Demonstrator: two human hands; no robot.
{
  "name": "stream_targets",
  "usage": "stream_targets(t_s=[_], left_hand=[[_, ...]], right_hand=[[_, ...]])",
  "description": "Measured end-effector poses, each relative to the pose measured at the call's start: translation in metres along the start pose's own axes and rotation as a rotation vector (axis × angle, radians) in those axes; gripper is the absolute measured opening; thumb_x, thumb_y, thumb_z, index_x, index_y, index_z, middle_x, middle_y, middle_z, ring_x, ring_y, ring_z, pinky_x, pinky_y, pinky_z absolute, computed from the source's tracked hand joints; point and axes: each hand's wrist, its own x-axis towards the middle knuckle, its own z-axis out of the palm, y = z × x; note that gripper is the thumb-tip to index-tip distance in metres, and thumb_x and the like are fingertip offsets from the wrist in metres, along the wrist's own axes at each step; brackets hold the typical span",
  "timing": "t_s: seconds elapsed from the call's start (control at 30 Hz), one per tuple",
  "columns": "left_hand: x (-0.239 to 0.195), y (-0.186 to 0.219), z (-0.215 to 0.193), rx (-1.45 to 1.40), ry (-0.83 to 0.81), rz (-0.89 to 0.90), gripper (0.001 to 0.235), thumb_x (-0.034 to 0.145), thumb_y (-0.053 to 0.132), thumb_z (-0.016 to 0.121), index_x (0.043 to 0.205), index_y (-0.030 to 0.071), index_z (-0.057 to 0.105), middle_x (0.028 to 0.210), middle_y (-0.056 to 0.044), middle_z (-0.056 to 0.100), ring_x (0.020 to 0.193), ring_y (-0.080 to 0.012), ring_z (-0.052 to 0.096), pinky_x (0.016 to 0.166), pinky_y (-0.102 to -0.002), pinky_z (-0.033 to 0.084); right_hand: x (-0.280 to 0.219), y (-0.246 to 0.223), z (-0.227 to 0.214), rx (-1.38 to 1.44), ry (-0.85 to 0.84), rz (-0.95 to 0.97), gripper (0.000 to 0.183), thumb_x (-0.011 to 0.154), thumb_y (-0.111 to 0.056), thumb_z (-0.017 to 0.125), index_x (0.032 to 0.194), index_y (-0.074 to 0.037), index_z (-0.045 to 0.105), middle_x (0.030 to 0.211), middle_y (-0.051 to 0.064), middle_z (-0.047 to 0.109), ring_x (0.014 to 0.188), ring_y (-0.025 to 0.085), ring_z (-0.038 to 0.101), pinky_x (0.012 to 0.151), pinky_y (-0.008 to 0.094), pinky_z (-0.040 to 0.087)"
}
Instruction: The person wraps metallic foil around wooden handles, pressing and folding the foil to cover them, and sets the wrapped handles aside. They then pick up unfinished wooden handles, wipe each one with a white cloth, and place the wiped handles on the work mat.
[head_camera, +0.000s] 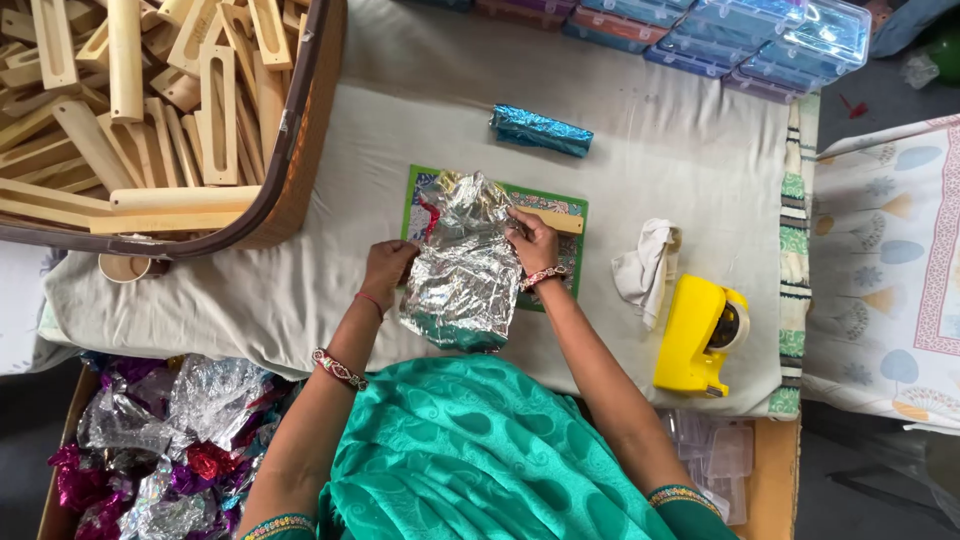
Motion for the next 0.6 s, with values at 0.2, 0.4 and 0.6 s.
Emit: stream_targets(t_s=[0.2,0.4,0.6], left_hand=[[-0.019,0.036,0.022,0.234,0.107,0.542,0.058,0.087,0.031,0.083,0.125,-0.007,0.060,0.103,-0.008,0.075,0.092,-0.0168,0.073,0.080,-0.028,0.060],[-0.047,0.085,0.062,0.727,0.370,0.301,0.075,0.078,0.030,0.082,0.140,0.003,0.050,0.095,-0.015,0.076,0.087,-0.0322,0.072,0.078,-0.045,0.055],[-0.014,0.063,0.050,0.772,0.464,0.492,0.024,0.097,0.024,0.068,0.109,0.003,0.070,0.092,-0.017,0.075,0.085,-0.0387,0.071,0.075,-0.050,0.054]], right_hand=[[-0.008,-0.056,0.016,-0.079,-0.045,-0.216,0.039,0.087,0.004,0.075,0.125,-0.004,0.071,0.115,-0.003,0.071,0.093,0.001,0.065,0.079,0.018,0.055],[-0.011,-0.057,0.024,-0.102,-0.018,-0.037,0.042,0.086,-0.002,0.079,0.127,-0.006,0.072,0.085,-0.006,0.068,0.072,0.001,0.055,0.064,0.017,0.048],[-0.016,-0.059,0.019,-0.199,-0.025,-0.064,0.041,0.086,-0.002,0.078,0.126,-0.008,0.073,0.085,-0.002,0.072,0.072,0.002,0.059,0.066,0.019,0.051]])
